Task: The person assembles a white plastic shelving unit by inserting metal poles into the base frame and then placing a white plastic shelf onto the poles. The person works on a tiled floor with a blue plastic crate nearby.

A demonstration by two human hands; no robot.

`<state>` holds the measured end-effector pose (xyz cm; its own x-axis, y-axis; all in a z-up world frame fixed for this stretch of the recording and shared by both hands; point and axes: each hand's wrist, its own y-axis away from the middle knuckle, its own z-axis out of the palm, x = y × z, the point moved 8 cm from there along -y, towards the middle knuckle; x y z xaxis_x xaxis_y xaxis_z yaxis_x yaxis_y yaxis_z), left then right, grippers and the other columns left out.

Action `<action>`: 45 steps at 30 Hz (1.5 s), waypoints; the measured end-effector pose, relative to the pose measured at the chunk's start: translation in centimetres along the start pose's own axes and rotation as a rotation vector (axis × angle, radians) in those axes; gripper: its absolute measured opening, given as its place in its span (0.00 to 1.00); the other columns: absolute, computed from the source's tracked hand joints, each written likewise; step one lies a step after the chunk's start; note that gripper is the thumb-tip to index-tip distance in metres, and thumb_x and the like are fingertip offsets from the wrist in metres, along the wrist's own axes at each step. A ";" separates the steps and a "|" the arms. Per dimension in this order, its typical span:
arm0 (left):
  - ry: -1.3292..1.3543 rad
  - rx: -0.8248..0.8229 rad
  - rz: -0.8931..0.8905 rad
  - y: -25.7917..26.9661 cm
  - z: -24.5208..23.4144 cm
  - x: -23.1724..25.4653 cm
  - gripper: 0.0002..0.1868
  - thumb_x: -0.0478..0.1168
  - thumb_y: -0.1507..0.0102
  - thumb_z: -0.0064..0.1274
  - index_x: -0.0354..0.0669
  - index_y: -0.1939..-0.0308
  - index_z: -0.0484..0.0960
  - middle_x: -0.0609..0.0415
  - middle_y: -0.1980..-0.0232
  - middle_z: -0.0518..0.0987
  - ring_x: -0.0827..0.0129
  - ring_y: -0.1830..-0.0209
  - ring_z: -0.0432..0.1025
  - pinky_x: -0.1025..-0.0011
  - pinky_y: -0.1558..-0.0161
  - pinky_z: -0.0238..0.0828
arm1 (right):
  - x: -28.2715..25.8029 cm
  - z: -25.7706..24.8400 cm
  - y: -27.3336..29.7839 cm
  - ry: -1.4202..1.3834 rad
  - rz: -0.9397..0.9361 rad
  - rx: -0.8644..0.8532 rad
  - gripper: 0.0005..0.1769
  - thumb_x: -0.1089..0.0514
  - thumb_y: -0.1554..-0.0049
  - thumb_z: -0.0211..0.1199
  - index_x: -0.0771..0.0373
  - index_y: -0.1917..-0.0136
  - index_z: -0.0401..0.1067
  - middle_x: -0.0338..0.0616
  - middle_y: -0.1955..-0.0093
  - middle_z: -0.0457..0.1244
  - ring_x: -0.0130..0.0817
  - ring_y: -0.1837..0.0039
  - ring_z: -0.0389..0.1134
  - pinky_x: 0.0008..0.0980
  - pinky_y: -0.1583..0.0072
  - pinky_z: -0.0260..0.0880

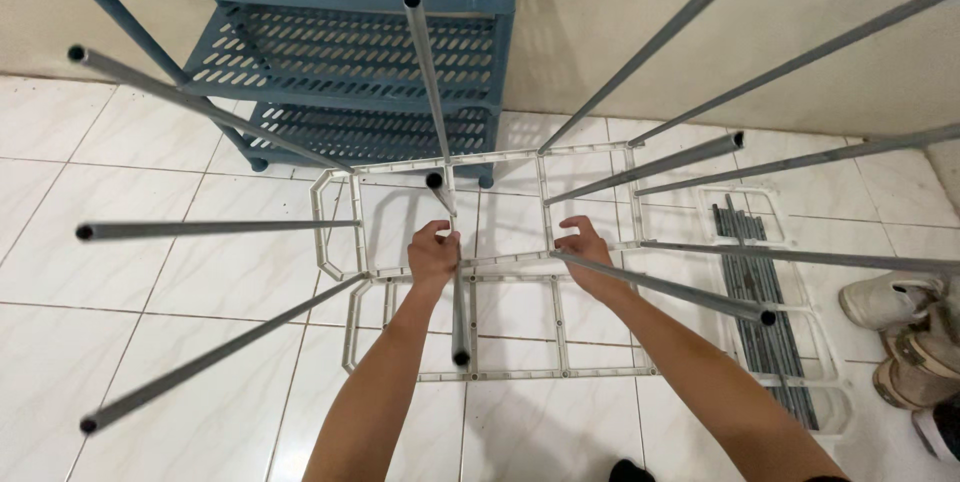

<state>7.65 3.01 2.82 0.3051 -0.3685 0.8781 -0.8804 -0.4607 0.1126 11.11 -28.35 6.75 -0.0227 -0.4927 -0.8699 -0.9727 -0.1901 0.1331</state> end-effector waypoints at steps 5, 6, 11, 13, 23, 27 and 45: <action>0.124 0.242 0.491 1.1 -2.3 3.6 0.12 0.42 0.40 0.61 0.42 0.55 0.84 0.47 0.70 0.83 0.57 0.70 0.79 0.66 0.64 0.73 | 1.8 -0.4 -4.1 -0.120 0.007 -0.043 0.22 0.47 0.32 0.50 0.56 0.29 0.69 0.56 0.46 0.73 0.40 0.43 0.75 0.33 0.41 0.72; 0.186 0.325 0.669 2.1 -3.1 4.7 0.12 0.42 0.39 0.61 0.41 0.56 0.83 0.47 0.69 0.82 0.57 0.70 0.78 0.67 0.65 0.73 | 1.6 -0.5 -4.5 -0.166 0.005 -0.051 0.24 0.44 0.32 0.50 0.58 0.29 0.69 0.55 0.43 0.72 0.41 0.41 0.74 0.37 0.39 0.71; 0.204 0.130 0.222 0.0 -2.3 3.5 0.11 0.42 0.39 0.58 0.44 0.55 0.85 0.51 0.76 0.82 0.63 0.75 0.79 0.69 0.68 0.72 | -0.9 -1.4 -4.5 -0.299 0.255 -0.031 0.36 0.31 0.38 0.46 0.53 0.27 0.65 0.46 0.28 0.61 0.42 0.30 0.63 0.57 0.34 0.60; 0.183 0.131 0.173 -0.2 -2.6 4.2 0.12 0.41 0.39 0.58 0.44 0.53 0.86 0.51 0.76 0.82 0.64 0.76 0.78 0.68 0.69 0.72 | -3.4 -1.1 -4.0 -0.455 0.282 -0.113 0.39 0.29 0.40 0.47 0.53 0.25 0.63 0.50 0.24 0.56 0.48 0.26 0.58 0.63 0.31 0.57; 0.106 0.216 0.309 -0.6 -4.7 7.6 0.11 0.37 0.39 0.57 0.44 0.53 0.86 0.50 0.72 0.83 0.61 0.73 0.78 0.64 0.66 0.72 | -8.2 0.2 -1.8 -0.700 0.406 -0.194 0.48 0.24 0.48 0.53 0.47 0.21 0.54 0.53 0.19 0.43 0.61 0.22 0.44 0.81 0.36 0.57; 0.118 0.209 0.316 -0.6 -4.7 7.5 0.11 0.36 0.40 0.57 0.44 0.54 0.86 0.49 0.71 0.83 0.60 0.73 0.78 0.63 0.66 0.72 | -8.3 0.1 -1.5 -0.717 0.422 -0.202 0.49 0.25 0.49 0.56 0.44 0.21 0.51 0.51 0.20 0.43 0.59 0.24 0.45 0.80 0.36 0.59; 0.206 0.233 0.287 -0.9 -6.6 10.4 0.05 0.32 0.39 0.54 0.36 0.60 0.84 0.46 0.69 0.85 0.62 0.71 0.81 0.67 0.63 0.74 | -10.7 0.4 -1.8 -0.637 0.402 -0.124 0.40 0.48 0.46 0.55 0.36 0.21 0.52 0.44 0.24 0.48 0.50 0.32 0.55 0.67 0.45 0.64</action>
<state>9.19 4.91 14.88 -0.0401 -0.3501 0.9359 -0.8061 -0.5422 -0.2373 13.07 -22.41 15.69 -0.5352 0.0339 -0.8441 -0.8291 -0.2125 0.5172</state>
